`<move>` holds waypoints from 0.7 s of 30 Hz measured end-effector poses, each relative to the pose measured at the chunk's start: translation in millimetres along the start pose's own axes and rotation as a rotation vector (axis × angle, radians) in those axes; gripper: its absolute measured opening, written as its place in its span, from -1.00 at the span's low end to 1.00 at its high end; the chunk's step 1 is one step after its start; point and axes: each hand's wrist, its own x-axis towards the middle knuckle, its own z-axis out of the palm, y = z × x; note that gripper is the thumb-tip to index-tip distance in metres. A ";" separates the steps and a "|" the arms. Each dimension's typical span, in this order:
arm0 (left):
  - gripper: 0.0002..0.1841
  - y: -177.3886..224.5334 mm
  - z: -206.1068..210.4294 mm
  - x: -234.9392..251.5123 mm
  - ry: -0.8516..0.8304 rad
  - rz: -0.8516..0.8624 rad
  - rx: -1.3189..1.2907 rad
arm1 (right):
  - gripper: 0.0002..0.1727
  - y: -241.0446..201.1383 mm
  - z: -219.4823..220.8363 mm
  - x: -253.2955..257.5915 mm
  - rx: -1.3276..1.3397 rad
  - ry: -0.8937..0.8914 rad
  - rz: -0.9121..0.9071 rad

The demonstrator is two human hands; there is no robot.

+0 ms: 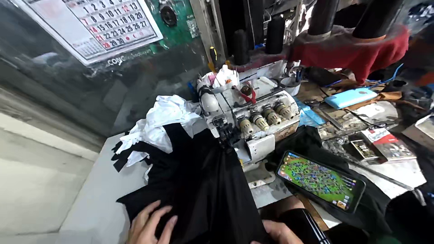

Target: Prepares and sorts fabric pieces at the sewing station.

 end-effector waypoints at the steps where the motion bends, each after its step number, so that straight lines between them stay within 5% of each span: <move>1: -0.65 -6.8 2.1 -6.8 0.026 0.009 0.000 | -0.76 6.3 0.7 -5.3 -0.052 0.010 0.030; 9: -0.59 19.1 -96.1 61.1 0.422 0.082 0.029 | -0.76 -15.5 5.9 -26.9 -0.002 0.123 -0.088; 14: -0.51 64.0 -78.7 54.7 0.208 0.145 0.062 | -0.80 18.3 30.6 -63.6 0.028 0.176 0.057; 19: -0.75 115.7 -25.1 -41.2 -0.009 0.301 -0.294 | -0.80 21.4 24.8 -69.1 0.104 0.265 0.096; 21: -0.62 143.3 8.0 -85.1 -0.071 0.292 -0.486 | -0.78 13.0 22.9 -66.1 0.178 0.232 0.132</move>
